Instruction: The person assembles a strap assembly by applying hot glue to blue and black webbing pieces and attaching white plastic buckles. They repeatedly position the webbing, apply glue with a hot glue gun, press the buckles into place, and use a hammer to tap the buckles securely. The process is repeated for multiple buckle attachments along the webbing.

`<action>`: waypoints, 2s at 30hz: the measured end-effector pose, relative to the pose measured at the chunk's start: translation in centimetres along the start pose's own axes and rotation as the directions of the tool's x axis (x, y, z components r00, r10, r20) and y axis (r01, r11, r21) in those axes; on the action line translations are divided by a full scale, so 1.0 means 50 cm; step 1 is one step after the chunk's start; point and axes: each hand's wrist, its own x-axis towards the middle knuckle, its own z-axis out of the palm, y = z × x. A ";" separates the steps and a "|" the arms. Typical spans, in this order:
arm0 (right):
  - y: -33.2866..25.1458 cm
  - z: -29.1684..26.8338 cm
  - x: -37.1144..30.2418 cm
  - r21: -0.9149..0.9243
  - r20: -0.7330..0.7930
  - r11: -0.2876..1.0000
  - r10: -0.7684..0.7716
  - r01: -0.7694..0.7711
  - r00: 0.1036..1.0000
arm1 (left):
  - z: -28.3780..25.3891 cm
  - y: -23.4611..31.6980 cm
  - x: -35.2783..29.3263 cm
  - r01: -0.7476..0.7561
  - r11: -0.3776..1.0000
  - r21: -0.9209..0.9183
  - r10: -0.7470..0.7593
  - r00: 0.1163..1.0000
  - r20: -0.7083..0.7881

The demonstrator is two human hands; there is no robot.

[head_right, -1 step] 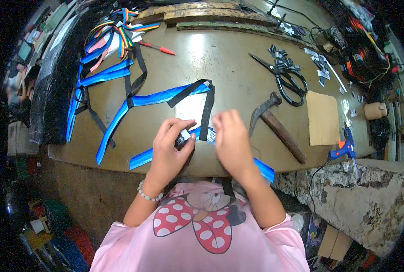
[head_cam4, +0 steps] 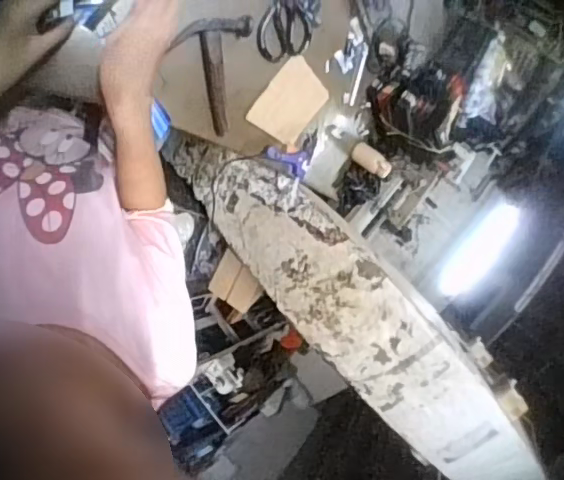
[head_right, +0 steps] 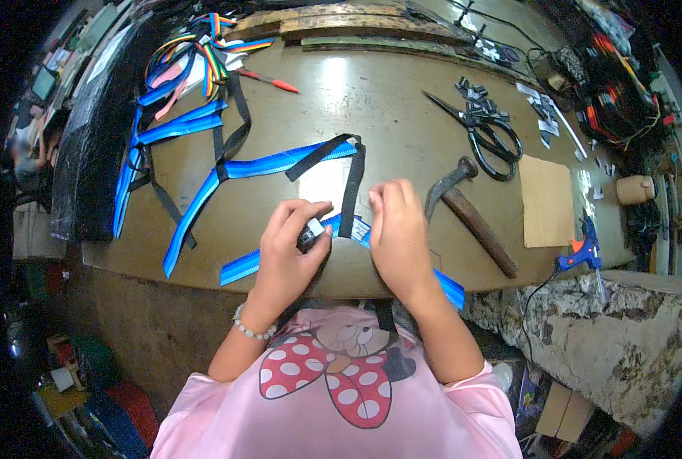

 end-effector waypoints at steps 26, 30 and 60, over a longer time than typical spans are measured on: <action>0.185 -0.207 -0.158 0.326 -0.572 0.892 0.450 -0.314 0.686 | -0.049 0.092 0.050 0.016 0.986 0.166 -0.078 0.924 0.375; 0.226 -0.186 -0.175 0.287 -0.634 0.919 0.395 -0.272 0.665 | -0.100 0.129 0.177 -0.231 0.966 0.115 0.206 0.958 0.197; 0.088 -0.198 -0.024 -0.273 -0.233 0.959 0.007 -0.072 0.973 | -0.189 0.011 0.054 0.270 0.943 -0.195 -0.285 0.957 -0.051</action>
